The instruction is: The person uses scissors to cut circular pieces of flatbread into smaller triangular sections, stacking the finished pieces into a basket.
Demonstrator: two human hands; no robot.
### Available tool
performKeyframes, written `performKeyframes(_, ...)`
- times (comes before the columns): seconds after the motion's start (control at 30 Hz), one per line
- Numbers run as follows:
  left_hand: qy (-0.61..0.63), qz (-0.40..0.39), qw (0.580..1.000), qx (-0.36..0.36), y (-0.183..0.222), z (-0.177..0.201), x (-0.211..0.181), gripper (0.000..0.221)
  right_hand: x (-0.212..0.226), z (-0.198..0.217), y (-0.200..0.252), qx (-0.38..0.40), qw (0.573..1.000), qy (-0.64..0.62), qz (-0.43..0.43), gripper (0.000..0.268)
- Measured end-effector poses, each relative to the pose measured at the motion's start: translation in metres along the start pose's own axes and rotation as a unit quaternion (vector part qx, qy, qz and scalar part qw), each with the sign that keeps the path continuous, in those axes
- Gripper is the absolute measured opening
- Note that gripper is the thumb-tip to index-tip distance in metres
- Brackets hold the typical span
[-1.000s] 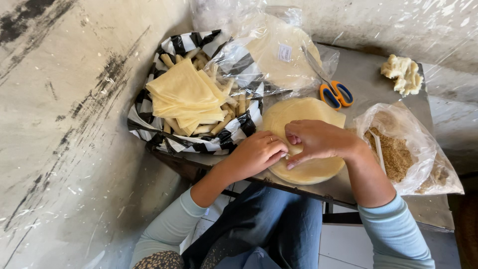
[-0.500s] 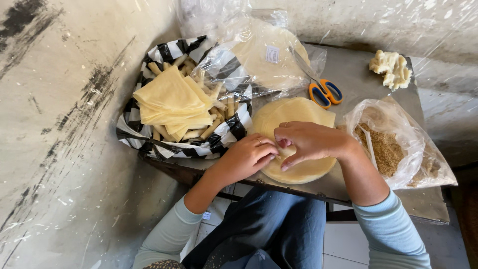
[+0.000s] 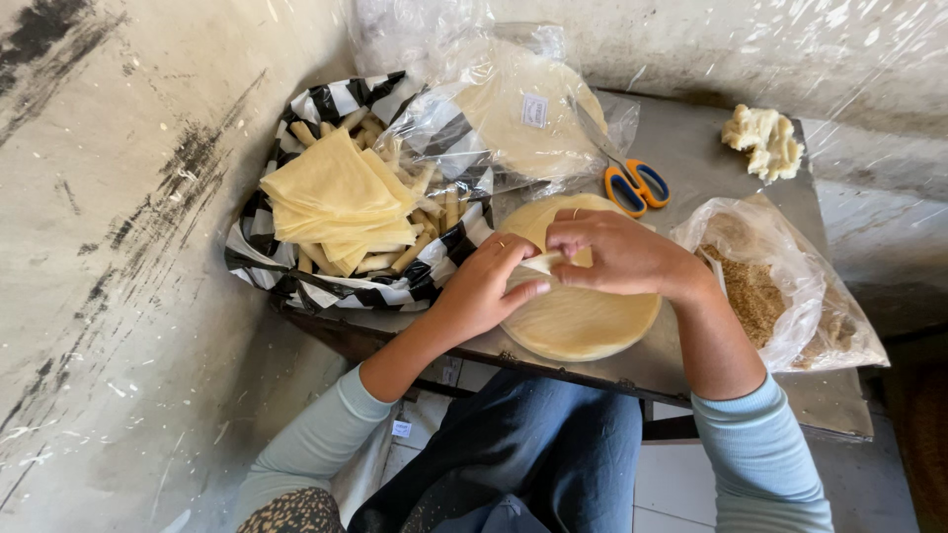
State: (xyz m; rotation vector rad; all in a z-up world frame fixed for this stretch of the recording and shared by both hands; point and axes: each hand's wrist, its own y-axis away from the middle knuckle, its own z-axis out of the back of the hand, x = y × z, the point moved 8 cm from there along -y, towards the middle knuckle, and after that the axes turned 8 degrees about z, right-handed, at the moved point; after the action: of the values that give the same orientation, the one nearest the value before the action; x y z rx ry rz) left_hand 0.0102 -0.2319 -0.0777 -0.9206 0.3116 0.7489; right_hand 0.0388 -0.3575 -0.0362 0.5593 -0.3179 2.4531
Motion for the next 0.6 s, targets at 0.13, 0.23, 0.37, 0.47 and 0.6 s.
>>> performKeyframes(0.13, 0.096, 0.037, 0.987, -0.126, -0.001, 0.012, -0.009, 0.034, -0.008, 0.028, 0.009, -0.131, 0.991, -0.033, 0.022, 0.017)
performKeyframes(0.23, 0.382, 0.158, 0.903, -0.119, 0.028, 0.005, -0.021, 0.041, -0.023, 0.049, 0.020, -0.236, 0.968, -0.076, -0.044, 0.015)
performKeyframes(0.37, 0.829, 0.268, 0.488, 0.055, 0.054, -0.040, -0.055, 0.065, -0.002, 0.062, 0.041, -0.374, 0.912, -0.169, 0.005, 0.019)
performKeyframes(0.47, 0.929, 0.283, 0.225, 0.080, 0.063, -0.047, -0.065, 0.084, 0.053, 0.040, 0.072, -0.392, 0.918, -0.034, 0.047, 0.021)
performKeyframes(0.6, 0.858, 0.233, 0.448, 0.091, 0.067, -0.040, -0.053, 0.089, 0.139, -0.027, 0.104, -0.299, 0.931, -0.071, 0.199, 0.027)
